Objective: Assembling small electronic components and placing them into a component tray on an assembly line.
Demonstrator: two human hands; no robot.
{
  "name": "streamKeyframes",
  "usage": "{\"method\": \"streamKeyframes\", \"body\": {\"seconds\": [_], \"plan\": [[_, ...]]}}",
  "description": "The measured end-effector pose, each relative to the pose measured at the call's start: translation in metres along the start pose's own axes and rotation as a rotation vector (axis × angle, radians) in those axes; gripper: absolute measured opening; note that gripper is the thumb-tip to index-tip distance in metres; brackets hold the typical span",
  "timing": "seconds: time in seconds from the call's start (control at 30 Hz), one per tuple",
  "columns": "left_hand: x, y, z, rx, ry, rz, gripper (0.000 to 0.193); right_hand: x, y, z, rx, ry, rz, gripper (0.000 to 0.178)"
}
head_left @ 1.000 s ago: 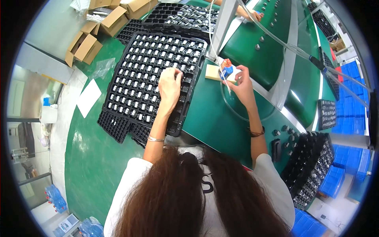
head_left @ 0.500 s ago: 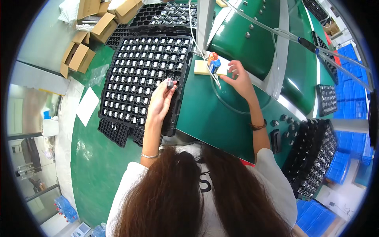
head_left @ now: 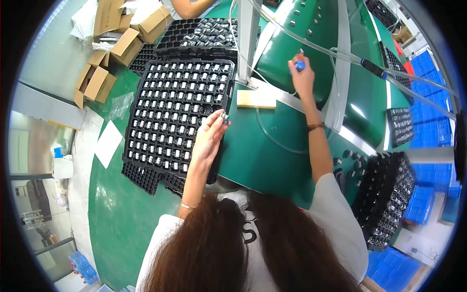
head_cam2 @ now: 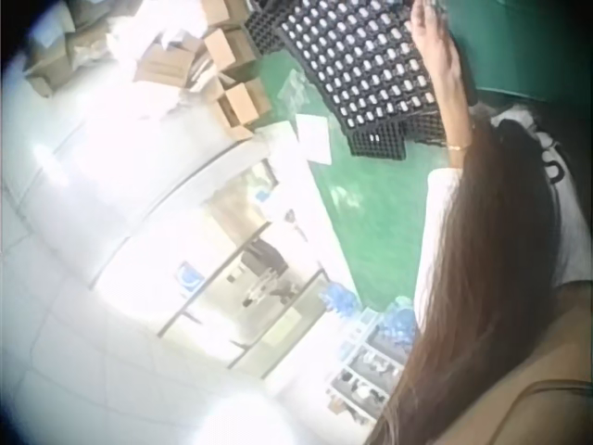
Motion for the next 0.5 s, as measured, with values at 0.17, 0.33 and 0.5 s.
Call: {"method": "streamKeyframes", "body": {"seconds": [0.17, 0.33, 0.5], "plan": [[0.005, -0.006, 0.004, -0.013, 0.018, 0.020, 0.030, 0.001, -0.017, -0.042, -0.007, 0.249, -0.018, 0.038], [0.017, -0.015, 0.008, 0.010, 0.002, 0.035, 0.028, -0.001, -0.019, -0.043, 0.025, 0.320, -0.037, 0.040], [0.036, -0.020, 0.014, 0.018, -0.056, 0.074, 0.027, -0.009, -0.002, -0.001, -0.106, 0.114, -0.050, 0.036]]}}
Point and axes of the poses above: each hand's wrist, its own y-axis away from the middle knuckle, its own x-axis out of the palm, z = x × y, the point moved 7 cm from there along -y, towards the middle knuckle, and after that the axes turned 5 degrees about -x, right-handed, at the moved point
